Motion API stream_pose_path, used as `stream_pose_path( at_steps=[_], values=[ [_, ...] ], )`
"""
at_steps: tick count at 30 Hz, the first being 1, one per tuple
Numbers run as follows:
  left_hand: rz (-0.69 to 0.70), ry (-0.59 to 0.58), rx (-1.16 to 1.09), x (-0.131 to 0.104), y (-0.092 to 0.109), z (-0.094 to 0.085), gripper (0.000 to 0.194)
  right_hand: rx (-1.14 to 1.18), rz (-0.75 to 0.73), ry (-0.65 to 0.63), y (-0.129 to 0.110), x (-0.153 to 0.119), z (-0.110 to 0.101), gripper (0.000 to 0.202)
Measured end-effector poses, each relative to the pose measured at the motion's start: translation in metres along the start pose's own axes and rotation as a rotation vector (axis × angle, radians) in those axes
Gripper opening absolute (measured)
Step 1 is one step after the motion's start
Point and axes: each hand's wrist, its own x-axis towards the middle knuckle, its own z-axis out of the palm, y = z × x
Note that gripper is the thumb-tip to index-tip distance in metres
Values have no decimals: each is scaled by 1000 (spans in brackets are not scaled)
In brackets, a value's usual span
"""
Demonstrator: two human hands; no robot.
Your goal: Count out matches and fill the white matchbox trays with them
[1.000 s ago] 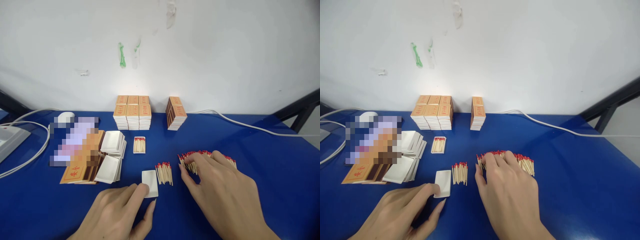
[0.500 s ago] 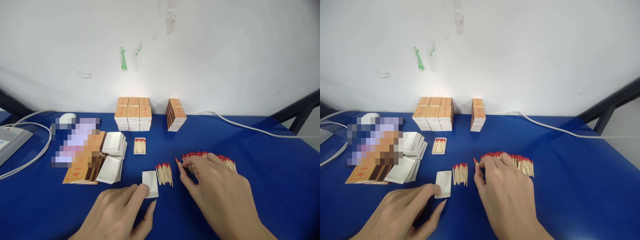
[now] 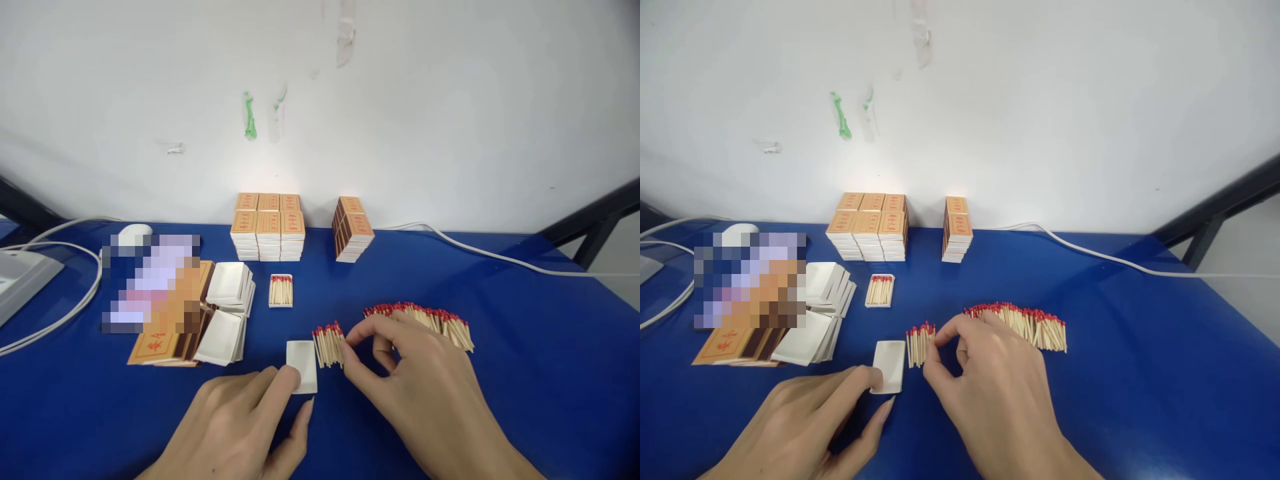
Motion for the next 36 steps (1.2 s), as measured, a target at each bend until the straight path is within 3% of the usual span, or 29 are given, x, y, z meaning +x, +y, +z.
stream_pose_path(
  at_steps=[8,25,36],
  values=[
    [-4,-9,-6,-2,-1,0,6,23,9,-36,-16,-2,8,17],
    [3,-18,9,0,0,-2,6,65,118,-122,-13,4,10,22],
    [2,32,19,1,0,1,7,94,114,2,5,11,-11,25]
  ],
)
